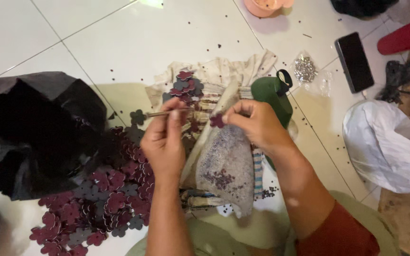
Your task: The person sits on the floor and decorates a fabric shoe upper, using a small stick to apply glue and pressing flower-shaped fabric cutouts onto the surface one at a time. They hold the shoe upper steady with one hand, occasionally repositioning it and reaching into a bag for more flower pieces.
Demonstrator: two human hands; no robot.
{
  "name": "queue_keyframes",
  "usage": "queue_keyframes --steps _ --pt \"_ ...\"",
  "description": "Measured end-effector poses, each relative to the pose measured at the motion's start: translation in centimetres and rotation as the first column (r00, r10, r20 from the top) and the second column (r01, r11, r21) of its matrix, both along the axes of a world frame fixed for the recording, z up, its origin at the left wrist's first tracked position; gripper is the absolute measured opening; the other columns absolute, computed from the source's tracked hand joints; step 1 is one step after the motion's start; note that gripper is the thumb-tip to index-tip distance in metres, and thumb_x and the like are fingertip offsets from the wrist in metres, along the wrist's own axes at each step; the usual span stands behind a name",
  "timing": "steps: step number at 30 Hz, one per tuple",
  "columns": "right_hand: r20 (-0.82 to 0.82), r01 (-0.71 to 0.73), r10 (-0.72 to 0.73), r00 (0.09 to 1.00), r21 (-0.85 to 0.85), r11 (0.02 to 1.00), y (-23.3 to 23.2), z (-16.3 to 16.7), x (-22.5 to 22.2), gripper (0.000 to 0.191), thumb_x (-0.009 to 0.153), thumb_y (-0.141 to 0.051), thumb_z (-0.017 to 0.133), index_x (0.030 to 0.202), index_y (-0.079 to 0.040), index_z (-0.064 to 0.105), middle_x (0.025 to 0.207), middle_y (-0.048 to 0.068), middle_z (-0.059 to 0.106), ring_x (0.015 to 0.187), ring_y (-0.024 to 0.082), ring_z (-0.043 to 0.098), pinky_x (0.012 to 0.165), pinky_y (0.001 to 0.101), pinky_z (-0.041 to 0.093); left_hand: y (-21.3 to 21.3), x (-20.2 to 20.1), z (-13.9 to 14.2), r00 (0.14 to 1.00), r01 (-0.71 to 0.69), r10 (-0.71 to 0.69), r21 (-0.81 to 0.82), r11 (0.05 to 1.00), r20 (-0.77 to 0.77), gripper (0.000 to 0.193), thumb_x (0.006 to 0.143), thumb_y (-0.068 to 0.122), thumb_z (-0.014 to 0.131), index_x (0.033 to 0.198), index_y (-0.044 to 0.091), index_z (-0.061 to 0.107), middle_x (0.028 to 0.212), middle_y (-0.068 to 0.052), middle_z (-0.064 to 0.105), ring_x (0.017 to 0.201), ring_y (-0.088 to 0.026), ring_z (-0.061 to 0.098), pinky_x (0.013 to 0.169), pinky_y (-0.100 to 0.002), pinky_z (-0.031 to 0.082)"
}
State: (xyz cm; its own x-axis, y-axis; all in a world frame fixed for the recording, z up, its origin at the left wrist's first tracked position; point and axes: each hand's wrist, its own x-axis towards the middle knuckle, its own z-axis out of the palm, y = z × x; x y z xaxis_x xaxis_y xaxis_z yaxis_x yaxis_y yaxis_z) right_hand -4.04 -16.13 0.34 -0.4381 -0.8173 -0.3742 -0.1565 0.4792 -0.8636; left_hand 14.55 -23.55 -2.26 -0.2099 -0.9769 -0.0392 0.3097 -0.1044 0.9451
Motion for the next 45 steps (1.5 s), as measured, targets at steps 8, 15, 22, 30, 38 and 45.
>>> queue_keyframes --steps 8,15,22,30,38,45 --pt "-0.155 0.115 -0.107 0.982 0.04 0.993 3.7 -3.9 -0.5 0.016 0.083 -0.017 0.077 0.093 -0.004 0.075 0.078 -0.002 0.073 0.069 0.004 0.063 0.064 0.0224 0.052 1.9 -2.0 0.0 0.855 0.35 -0.267 -0.113 0.93 0.445 0.015 0.097 0.004 0.067 0.109 0.0 0.075 0.106 -0.008 0.079 0.089 -0.012 0.073 0.081 -0.027 0.057" --pt "0.06 0.19 -0.184 0.981 -0.119 0.975 5.3 -7.5 -0.9 0.02 0.086 -0.008 0.079 0.104 -0.005 0.07 0.082 -0.007 0.056 0.071 0.002 0.051 0.061 0.0195 0.044 2.0 -2.9 -0.4 0.809 0.394 -0.245 -0.182 0.901 0.535 0.011 0.095 0.004 0.069 0.104 -0.002 0.073 0.106 -0.009 0.078 0.088 -0.017 0.075 0.078 -0.029 0.057" --pt "0.113 0.232 -0.225 0.968 -0.057 0.971 5.4 -8.1 -1.0 0.018 0.085 -0.007 0.078 0.1 -0.005 0.069 0.079 -0.008 0.053 0.068 0.001 0.051 0.059 0.0193 0.047 2.2 -3.0 -0.7 0.781 0.426 -0.264 -0.174 0.888 0.566 0.008 0.094 0.004 0.069 0.098 -0.002 0.073 0.107 -0.007 0.079 0.086 -0.017 0.075 0.077 -0.03 0.057" --pt "-0.046 0.183 -0.188 0.981 -0.087 0.979 5.1 -6.8 -0.7 0.016 0.084 -0.008 0.08 0.097 -0.005 0.07 0.082 -0.006 0.052 0.07 0.003 0.049 0.06 0.0205 0.045 2.3 -3.2 -0.4 0.768 0.452 -0.263 -0.204 0.868 0.584 0.01 0.094 0.005 0.069 0.102 0.001 0.074 0.106 -0.005 0.079 0.087 -0.017 0.075 0.079 -0.03 0.058" --pt "-0.086 0.186 -0.191 0.978 -0.067 0.98 5.1 -6.4 -0.7 0.016 0.083 -0.009 0.08 0.096 -0.006 0.071 0.083 -0.006 0.053 0.07 0.003 0.049 0.061 0.0211 0.045 2.5 -3.3 -0.3 0.745 0.462 -0.247 -0.212 0.861 0.619 0.008 0.095 0.005 0.07 0.102 0.002 0.073 0.105 -0.005 0.079 0.083 -0.018 0.074 0.076 -0.03 0.057" --pt "-0.329 0.101 -0.151 0.932 -0.165 0.981 5.1 -4.0 0.1 0.019 0.085 -0.007 0.079 0.103 -0.007 0.072 0.089 -0.002 0.061 0.078 0.009 0.06 0.07 0.0244 0.051 2.7 -3.5 0.2 0.732 0.511 -0.214 -0.314 0.8 0.646 0.007 0.097 0.005 0.069 0.103 0.005 0.071 0.108 -0.007 0.077 0.089 -0.021 0.076 0.078 -0.031 0.059"
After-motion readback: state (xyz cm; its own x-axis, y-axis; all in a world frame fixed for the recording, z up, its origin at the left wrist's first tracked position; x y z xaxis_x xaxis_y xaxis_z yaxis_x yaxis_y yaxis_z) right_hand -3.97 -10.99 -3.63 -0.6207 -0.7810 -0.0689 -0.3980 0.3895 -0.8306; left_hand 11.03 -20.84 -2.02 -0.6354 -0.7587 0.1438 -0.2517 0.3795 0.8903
